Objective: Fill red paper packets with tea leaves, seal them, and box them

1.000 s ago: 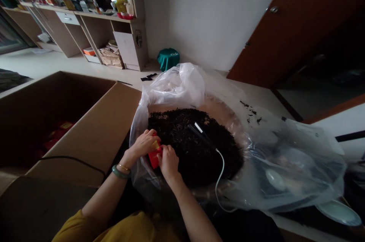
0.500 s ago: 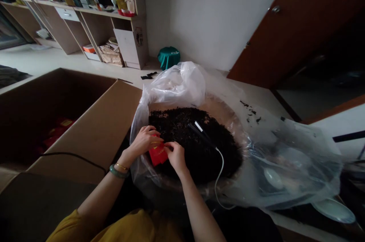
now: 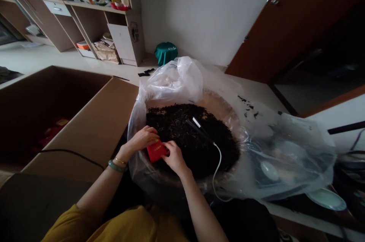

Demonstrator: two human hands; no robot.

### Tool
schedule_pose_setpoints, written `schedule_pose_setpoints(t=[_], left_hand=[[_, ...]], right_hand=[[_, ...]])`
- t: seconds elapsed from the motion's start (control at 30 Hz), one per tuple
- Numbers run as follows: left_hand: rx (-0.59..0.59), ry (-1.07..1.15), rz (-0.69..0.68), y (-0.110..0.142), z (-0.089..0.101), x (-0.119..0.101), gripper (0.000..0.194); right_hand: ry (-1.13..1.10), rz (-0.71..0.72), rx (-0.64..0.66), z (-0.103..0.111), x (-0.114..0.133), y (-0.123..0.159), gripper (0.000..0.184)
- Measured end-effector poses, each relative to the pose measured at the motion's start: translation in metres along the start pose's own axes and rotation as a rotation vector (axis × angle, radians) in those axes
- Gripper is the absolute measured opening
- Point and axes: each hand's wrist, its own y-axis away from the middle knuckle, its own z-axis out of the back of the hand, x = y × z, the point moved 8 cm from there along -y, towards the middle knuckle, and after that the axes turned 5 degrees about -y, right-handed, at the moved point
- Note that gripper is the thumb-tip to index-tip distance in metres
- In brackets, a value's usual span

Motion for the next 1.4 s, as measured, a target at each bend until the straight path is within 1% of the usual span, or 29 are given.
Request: schedule_pose_setpoints(t=[0.13,0.2,0.27,0.33,0.4,0.5,0.57,0.63,0.7,0.83,0.9,1.03,1.13,1.2,1.3,1.37,1.4], left_hand=[[0.009,-0.028,-0.026,-0.004,-0.003,0.000,0.020],[0.014,-0.033,-0.057,-0.005,-0.005,-0.001,0.019],[0.019,-0.026,-0.084,-0.005,-0.005,-0.002,0.018],[0.016,-0.018,-0.089,-0.005,-0.004,-0.002,0.016],[0.006,-0.015,-0.071,-0.004,-0.004,-0.001,0.016],[-0.006,-0.010,-0.044,-0.003,-0.005,0.000,0.016],[-0.007,-0.005,-0.045,-0.003,-0.006,0.001,0.015],[-0.009,-0.001,-0.049,-0.003,-0.008,0.001,0.015],[-0.016,0.002,-0.044,-0.003,-0.008,0.002,0.015],[-0.012,0.017,-0.037,-0.003,-0.006,0.002,0.015],[-0.004,0.024,-0.034,-0.003,-0.006,0.001,0.015],[-0.019,0.044,-0.029,-0.003,-0.004,0.000,0.016],[-0.020,0.060,-0.009,-0.003,-0.004,0.002,0.017],[-0.016,0.070,0.007,-0.003,-0.005,0.003,0.017],[-0.023,0.105,-0.002,-0.002,-0.004,0.001,0.016],[-0.042,0.163,-0.017,-0.002,0.002,-0.003,0.017],[-0.063,0.203,-0.014,-0.001,0.007,-0.004,0.020]], right_hand=[[0.175,0.164,0.138,-0.004,0.016,0.001,0.044],[0.212,0.224,0.209,-0.008,0.020,-0.002,0.041],[0.203,0.241,0.249,-0.009,0.020,-0.006,0.035],[0.188,0.224,0.263,-0.010,0.017,-0.013,0.033],[0.197,0.210,0.281,-0.011,0.015,-0.018,0.032],[0.248,0.231,0.326,-0.014,0.018,-0.019,0.026],[0.284,0.258,0.358,-0.018,0.022,-0.016,0.030],[0.313,0.279,0.380,-0.020,0.026,-0.013,0.037],[0.327,0.285,0.388,-0.021,0.027,-0.012,0.041],[0.324,0.293,0.380,-0.021,0.027,-0.014,0.037],[0.362,0.309,0.371,-0.022,0.027,-0.015,0.035],[0.487,0.380,0.371,-0.026,0.038,-0.012,0.035],[0.518,0.436,0.373,-0.029,0.047,-0.009,0.035],[0.496,0.454,0.372,-0.029,0.049,-0.009,0.033],[0.409,0.462,0.356,-0.027,0.046,-0.009,0.022],[0.364,0.462,0.311,-0.022,0.043,-0.010,0.014],[0.349,0.456,0.260,-0.017,0.042,-0.012,0.015]])
